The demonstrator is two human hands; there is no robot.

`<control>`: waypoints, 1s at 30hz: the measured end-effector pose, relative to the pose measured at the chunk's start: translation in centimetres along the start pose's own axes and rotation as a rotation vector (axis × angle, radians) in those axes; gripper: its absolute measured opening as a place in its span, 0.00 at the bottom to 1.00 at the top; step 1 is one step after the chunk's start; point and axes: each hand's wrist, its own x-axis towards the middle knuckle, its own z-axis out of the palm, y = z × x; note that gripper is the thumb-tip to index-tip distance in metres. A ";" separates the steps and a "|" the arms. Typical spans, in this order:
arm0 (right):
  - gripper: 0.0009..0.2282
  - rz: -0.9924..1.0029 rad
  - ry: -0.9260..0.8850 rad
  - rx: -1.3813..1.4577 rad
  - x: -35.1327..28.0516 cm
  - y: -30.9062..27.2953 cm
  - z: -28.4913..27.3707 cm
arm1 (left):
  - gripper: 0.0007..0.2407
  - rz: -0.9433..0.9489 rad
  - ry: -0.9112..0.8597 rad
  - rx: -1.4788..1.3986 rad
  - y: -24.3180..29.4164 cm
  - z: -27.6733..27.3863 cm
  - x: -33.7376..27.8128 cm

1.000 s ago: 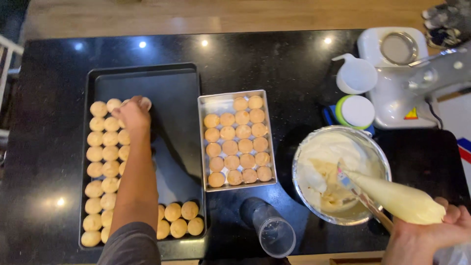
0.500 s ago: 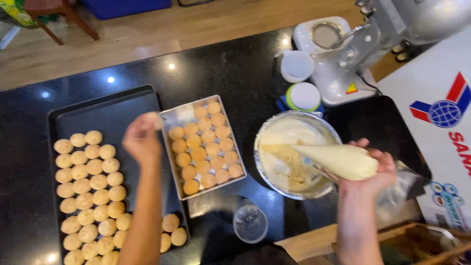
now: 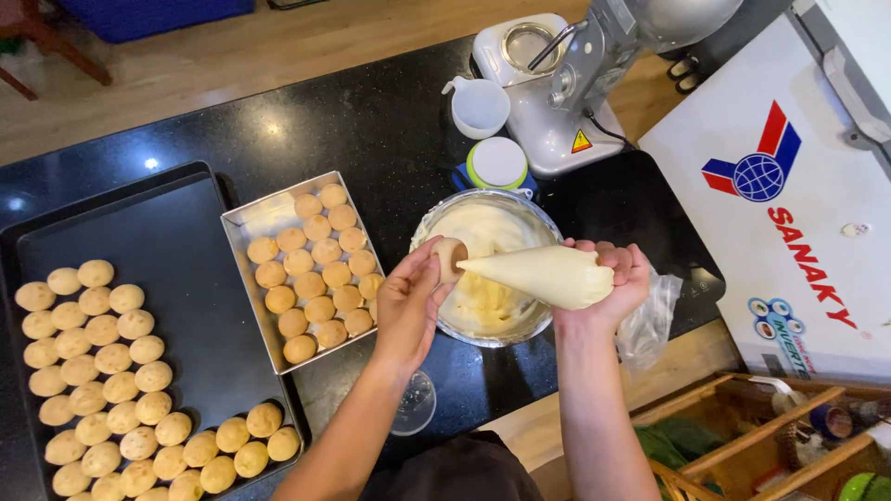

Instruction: Filling small round pastries with cream using a piping bag and refilling the bag using a spatula.

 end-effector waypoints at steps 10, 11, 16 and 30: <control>0.22 -0.015 -0.046 -0.216 0.1 -0.6 1.4 | 0.21 0.054 -0.060 0.275 -1.4 -0.3 -0.7; 0.23 0.004 -0.041 -0.215 0.4 -0.6 1.3 | 0.21 0.053 -0.046 0.307 -1.5 -0.3 -0.6; 0.23 0.006 -0.059 -0.257 1.0 -0.6 1.0 | 0.22 0.034 -0.017 0.326 -2.1 -0.4 -0.5; 0.23 -0.016 0.012 -0.212 0.7 0.2 1.0 | 0.21 0.004 -0.020 0.301 -2.4 -0.3 -0.5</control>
